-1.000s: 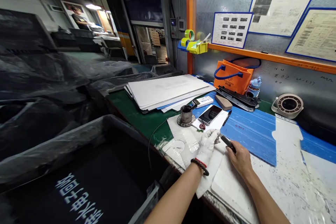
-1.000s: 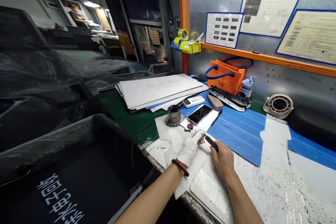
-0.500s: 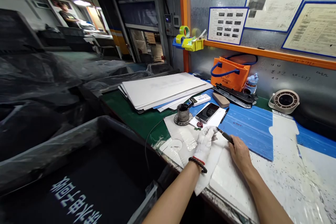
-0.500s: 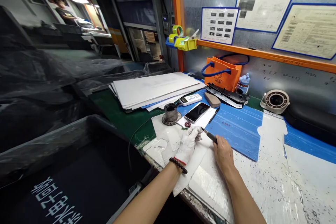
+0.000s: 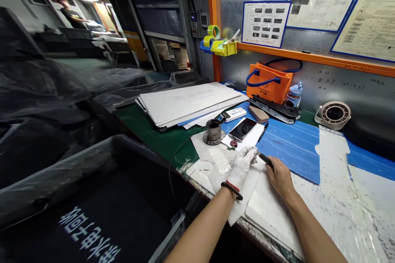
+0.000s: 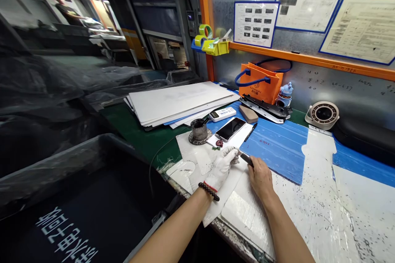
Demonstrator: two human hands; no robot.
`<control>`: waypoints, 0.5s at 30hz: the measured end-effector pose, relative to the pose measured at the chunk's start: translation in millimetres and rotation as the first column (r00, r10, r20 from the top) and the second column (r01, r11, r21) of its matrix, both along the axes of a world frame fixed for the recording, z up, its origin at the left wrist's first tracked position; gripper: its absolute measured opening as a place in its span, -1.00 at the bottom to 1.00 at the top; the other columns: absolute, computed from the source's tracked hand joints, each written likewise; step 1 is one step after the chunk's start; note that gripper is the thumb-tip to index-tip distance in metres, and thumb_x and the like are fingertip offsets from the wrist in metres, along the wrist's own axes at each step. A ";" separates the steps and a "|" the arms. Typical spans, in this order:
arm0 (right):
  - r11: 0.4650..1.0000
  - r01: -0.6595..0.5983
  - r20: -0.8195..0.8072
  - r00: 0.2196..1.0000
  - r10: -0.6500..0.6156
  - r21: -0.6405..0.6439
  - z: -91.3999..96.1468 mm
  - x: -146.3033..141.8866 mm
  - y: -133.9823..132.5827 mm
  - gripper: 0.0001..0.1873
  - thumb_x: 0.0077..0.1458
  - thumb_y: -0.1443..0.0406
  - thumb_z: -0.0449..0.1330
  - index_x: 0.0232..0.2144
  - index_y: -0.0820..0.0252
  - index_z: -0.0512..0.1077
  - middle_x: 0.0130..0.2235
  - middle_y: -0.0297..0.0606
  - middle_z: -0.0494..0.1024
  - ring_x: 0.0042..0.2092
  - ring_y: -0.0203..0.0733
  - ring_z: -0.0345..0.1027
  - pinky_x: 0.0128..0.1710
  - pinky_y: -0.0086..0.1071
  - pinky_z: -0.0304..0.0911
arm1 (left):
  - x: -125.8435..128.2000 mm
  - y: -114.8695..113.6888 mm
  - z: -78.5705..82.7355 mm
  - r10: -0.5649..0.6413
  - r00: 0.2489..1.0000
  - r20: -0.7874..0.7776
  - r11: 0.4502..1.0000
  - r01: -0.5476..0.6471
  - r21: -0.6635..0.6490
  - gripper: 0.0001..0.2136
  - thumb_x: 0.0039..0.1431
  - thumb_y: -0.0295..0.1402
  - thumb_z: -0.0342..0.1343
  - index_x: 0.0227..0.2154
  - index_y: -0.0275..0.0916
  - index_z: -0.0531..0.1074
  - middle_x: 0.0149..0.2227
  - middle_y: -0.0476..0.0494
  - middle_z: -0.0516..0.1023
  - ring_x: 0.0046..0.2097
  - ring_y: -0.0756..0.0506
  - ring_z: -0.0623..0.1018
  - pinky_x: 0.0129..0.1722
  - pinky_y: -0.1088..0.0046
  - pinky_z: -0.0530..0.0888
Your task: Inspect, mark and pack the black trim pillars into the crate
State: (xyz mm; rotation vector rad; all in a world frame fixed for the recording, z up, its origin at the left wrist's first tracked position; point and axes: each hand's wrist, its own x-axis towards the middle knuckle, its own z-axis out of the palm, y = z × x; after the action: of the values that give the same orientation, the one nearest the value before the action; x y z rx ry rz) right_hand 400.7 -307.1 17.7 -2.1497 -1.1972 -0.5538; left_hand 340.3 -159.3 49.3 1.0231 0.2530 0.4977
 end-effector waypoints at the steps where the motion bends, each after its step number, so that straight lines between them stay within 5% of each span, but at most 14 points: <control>1: 1.000 -0.003 0.002 1.000 0.003 0.000 -0.1 0.2 0.0 -0.69 0.22 0.35 -0.08 -0.08 0.27 0.37 -0.26 -0.11 0.48 -0.26 -0.03 0.38 -0.31 -0.27 0.31 | -0.1 -0.4 0.5 0.003 1.000 -0.004 1.000 -0.003 -0.012 -0.69 -0.17 -0.14 0.33 -0.52 -0.29 0.44 -0.49 -0.02 0.43 -0.50 0.07 0.36 -0.49 0.59 0.35; 15: 1.000 -0.002 -0.013 1.000 0.002 -0.016 -5.3 4.4 -1.3 -0.65 0.27 0.30 -0.10 -0.01 0.29 0.34 -0.16 -0.04 0.50 -0.16 0.02 0.40 -0.20 -0.18 0.35 | -4.0 -4.0 11.9 -0.019 0.997 -0.077 0.985 0.006 -0.174 -0.62 -0.21 -0.06 0.30 -0.47 -0.26 0.40 -0.49 -0.03 0.46 -0.49 0.02 0.42 -0.49 0.53 0.39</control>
State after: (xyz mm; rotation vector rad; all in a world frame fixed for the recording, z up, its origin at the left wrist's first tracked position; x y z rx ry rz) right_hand 405.2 -308.4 12.4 -2.1621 -1.1999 -0.5303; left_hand 336.3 -163.3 61.3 0.8742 0.3536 0.4170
